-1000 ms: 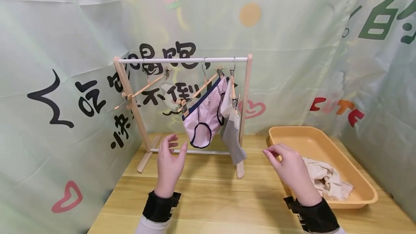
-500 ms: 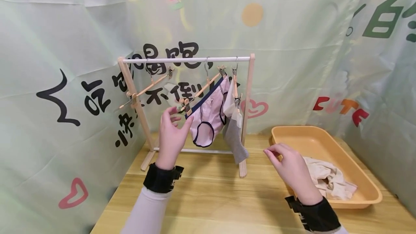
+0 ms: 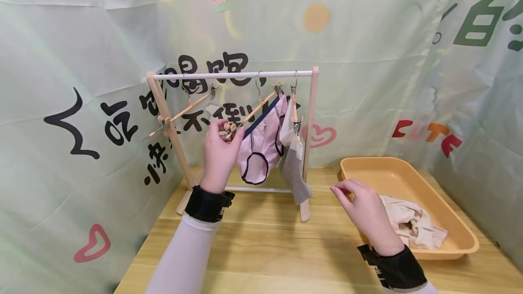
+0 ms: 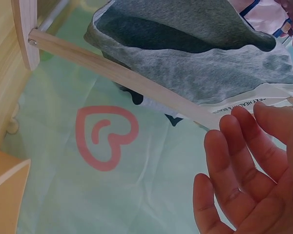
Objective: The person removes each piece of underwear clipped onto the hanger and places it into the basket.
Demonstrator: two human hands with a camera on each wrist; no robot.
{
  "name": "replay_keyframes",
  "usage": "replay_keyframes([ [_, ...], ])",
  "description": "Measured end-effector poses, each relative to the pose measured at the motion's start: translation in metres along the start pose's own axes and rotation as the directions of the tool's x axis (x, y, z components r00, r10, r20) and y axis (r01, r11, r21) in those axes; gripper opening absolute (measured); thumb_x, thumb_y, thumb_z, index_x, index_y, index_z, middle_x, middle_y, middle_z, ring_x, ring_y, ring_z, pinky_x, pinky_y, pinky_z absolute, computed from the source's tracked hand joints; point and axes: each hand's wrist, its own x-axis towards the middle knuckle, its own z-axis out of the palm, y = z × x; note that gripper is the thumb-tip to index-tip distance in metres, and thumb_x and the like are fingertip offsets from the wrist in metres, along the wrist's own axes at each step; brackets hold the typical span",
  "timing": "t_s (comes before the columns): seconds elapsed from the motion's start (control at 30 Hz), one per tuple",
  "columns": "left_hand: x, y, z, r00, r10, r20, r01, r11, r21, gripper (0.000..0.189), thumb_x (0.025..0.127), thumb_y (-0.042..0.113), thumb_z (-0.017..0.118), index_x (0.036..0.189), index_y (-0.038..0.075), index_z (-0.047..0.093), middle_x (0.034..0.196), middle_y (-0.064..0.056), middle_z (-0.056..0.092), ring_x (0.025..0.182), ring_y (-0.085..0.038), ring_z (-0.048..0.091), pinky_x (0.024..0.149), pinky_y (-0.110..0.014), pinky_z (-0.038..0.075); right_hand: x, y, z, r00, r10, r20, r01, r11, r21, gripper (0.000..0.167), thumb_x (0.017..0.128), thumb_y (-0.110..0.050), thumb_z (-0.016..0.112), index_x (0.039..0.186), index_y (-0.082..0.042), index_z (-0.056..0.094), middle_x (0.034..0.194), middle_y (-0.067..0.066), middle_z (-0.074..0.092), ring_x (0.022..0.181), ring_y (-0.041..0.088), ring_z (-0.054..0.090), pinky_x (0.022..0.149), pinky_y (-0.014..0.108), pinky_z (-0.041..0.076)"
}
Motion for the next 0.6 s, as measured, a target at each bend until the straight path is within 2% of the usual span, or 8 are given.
replay_keyframes([
  [0.13, 0.0048, 0.0013, 0.0017, 1.000, 0.014, -0.009, -0.014, 0.999, 0.036, 0.041, 0.095, 0.026, 0.075, 0.124, 0.001, 0.062, 0.111, -0.017, 0.064, 0.080, -0.030, 0.066, 0.071, -0.035, 0.054, 0.0002, 0.0000, 0.0005, 1.000, -0.003, -0.001, 0.003, 1.000, 0.005, 0.006, 0.091, -0.016, 0.080, 0.092, -0.012, 0.076, 0.084, -0.002, 0.069, 0.070, 0.012, 0.060, 0.060, 0.030, 0.048],
  [0.37, 0.0090, 0.0026, 0.0032, 0.999, 0.031, -0.020, -0.030, 0.997, 0.068, 0.027, 0.096, 0.023, 0.074, 0.110, 0.001, 0.067, 0.101, -0.017, 0.069, 0.089, -0.029, 0.067, 0.074, -0.038, 0.057, 0.0002, 0.0002, 0.0010, 1.000, -0.021, -0.010, 0.021, 1.000, 0.004, 0.006, 0.090, -0.016, 0.081, 0.092, -0.013, 0.076, 0.084, -0.002, 0.068, 0.069, 0.011, 0.057, 0.060, 0.030, 0.047],
  [0.6, 0.0097, 0.0063, 0.0024, 0.999, 0.048, -0.020, -0.046, 0.995, 0.085, 0.024, 0.097, 0.022, 0.073, 0.101, -0.001, 0.069, 0.093, -0.017, 0.072, 0.082, -0.030, 0.068, 0.072, -0.038, 0.056, -0.0002, -0.0005, 0.0005, 1.000, -0.014, -0.001, 0.014, 1.000, 0.005, 0.006, 0.091, -0.016, 0.080, 0.094, -0.013, 0.076, 0.085, -0.002, 0.068, 0.070, 0.011, 0.058, 0.061, 0.031, 0.047],
])
